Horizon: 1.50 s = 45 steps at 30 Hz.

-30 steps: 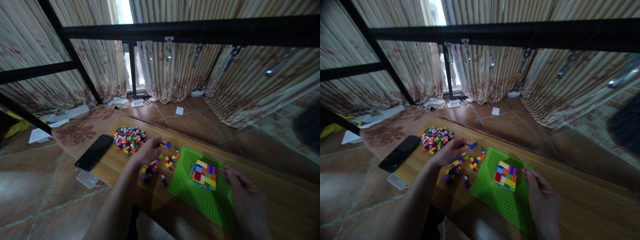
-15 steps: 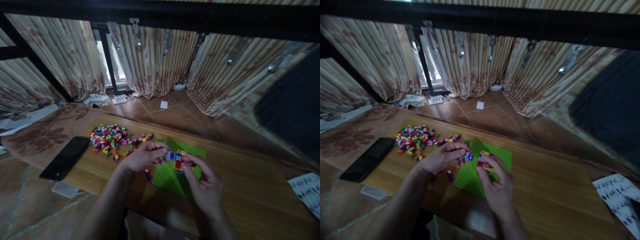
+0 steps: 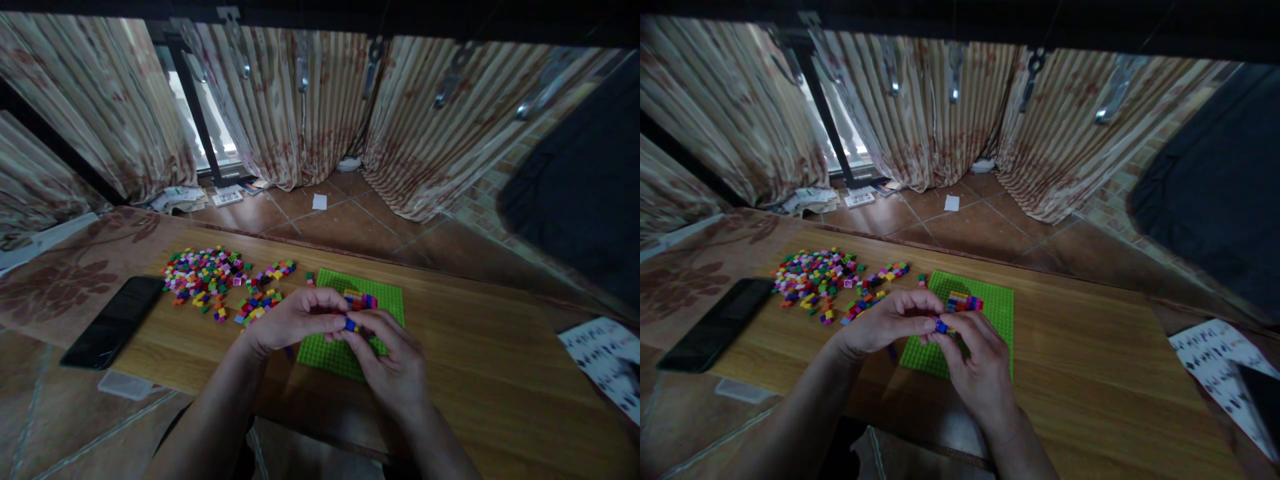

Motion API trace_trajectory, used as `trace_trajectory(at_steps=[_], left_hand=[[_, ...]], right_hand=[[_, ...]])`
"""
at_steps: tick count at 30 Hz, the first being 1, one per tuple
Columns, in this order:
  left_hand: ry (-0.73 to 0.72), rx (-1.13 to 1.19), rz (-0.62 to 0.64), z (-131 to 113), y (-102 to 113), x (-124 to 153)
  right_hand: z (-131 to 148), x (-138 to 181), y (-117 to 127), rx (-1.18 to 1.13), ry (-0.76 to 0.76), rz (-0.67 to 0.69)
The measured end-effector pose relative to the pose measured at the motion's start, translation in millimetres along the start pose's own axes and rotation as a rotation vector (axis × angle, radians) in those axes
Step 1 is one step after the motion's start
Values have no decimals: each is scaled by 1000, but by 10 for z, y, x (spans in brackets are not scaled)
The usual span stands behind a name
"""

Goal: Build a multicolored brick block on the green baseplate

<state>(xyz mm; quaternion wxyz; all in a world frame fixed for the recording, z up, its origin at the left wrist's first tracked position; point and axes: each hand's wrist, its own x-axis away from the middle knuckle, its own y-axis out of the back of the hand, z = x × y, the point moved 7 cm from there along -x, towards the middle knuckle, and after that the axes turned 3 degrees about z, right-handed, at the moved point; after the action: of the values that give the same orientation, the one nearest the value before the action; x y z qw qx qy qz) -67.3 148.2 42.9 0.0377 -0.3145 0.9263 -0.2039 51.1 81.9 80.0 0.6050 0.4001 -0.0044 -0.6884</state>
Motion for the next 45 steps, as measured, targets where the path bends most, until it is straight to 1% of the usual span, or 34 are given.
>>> trace_trajectory(at_steps=[2, 4, 8, 11, 14, 16, 18, 20, 25, 29, 33, 38, 41, 45], left_hand=[[14, 43, -28, 34, 9, -7], [29, 102, -66, 51, 39, -2], [42, 191, -107, 11, 89, 28], [27, 236, -70, -42, 61, 37], [19, 234, -49, -56, 31, 30], [19, 219, -64, -49, 36, 23], [31, 202, -92, -31, 55, 17], [52, 186, -121, -1, 73, 11], [89, 148, -168, 80, 67, -21], [129, 84, -175, 116, 47, -31], [151, 68, -133, 103, 35, -10], [190, 36, -130, 99, 37, 13], [173, 38, -123, 85, 8, 6], [143, 100, -135, 81, -17, 4]], right_hand=[[14, -3, -2, 10, 8, 14], [7, 7, 19, -14, -5, -5], [-100, 60, 73, -165, -132, -84], [-220, 94, 49, -385, -290, -117], [-291, 97, -33, -723, -448, -111], [-298, 86, -83, -913, -533, -94], [-296, 79, -107, -984, -589, -78], [-289, 71, -103, -904, -578, -59], [-236, 60, -92, -451, -377, -40], [-208, 64, -103, -241, -301, -2], [-175, 50, -57, -143, -258, 13], [-141, 50, -57, -56, -179, 43], [-108, 51, -74, -4, -138, 59], [-37, 47, -63, 14, -111, 30]])
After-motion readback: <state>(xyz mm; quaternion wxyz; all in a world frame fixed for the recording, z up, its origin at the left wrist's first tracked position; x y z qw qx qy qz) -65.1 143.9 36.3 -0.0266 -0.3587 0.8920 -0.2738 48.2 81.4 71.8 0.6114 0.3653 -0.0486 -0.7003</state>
